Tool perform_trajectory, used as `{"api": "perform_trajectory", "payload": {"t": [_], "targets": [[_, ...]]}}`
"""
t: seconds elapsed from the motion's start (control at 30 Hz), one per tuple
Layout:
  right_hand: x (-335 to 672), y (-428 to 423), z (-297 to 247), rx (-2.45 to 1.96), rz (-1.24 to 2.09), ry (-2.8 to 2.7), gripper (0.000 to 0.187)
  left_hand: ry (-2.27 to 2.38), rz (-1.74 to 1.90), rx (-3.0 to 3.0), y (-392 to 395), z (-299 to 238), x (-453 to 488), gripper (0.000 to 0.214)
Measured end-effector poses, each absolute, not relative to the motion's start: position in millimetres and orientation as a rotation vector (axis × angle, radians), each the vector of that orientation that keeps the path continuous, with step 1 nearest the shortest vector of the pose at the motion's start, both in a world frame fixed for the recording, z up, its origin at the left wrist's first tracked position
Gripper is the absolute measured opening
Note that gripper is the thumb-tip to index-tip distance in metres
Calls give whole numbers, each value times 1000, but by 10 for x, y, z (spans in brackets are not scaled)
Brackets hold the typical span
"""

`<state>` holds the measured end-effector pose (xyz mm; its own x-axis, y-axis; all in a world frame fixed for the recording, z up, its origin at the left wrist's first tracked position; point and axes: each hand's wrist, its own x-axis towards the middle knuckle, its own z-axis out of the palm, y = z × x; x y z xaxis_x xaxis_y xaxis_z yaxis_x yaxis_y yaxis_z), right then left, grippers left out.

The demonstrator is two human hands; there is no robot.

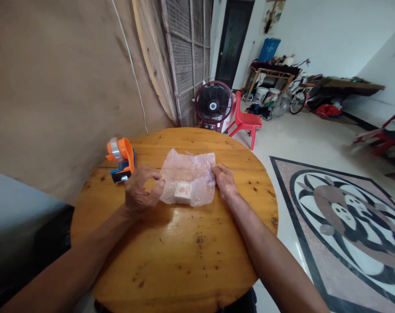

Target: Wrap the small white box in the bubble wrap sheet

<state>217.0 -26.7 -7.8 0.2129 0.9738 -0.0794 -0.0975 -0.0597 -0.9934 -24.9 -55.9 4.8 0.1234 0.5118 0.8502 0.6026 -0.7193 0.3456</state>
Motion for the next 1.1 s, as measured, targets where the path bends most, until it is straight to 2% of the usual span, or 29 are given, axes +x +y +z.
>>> {"api": "perform_trajectory", "payload": {"t": [0.1,0.2,0.27,0.47,0.6,0.73,0.9,1.0,1.1], "targets": [[2178,-255,-87,-1297,1123,-977,37,-1062,-1594,-2578,-574,37,-225,17],[2189,-240,-108,-1315,1087,-1017,37,-1221,-1569,-2778,-522,23,-243,32],[2205,-227,-126,-1346,1022,-1075,36,-1375,-1529,-2864,-484,16,-262,34],[2298,-197,-121,-1550,565,-1496,29,-1515,-1415,-3082,-444,-8,-258,40],[2346,-235,-50,-1639,353,-1577,21,-1558,-1499,-3156,-436,-4,-255,44],[2314,-369,47,-1433,308,-1524,24,-1624,-1503,-3261,-439,35,-262,43],[2216,-630,191,-1098,406,-1497,14,-1669,-1492,-3250,-439,55,-253,35],[2159,-763,273,-937,529,-1690,11,-1786,-1534,-3210,-424,44,-260,34],[2090,-831,330,-789,512,-1930,18,-1858,-1674,-3180,-409,53,-284,32]]}}
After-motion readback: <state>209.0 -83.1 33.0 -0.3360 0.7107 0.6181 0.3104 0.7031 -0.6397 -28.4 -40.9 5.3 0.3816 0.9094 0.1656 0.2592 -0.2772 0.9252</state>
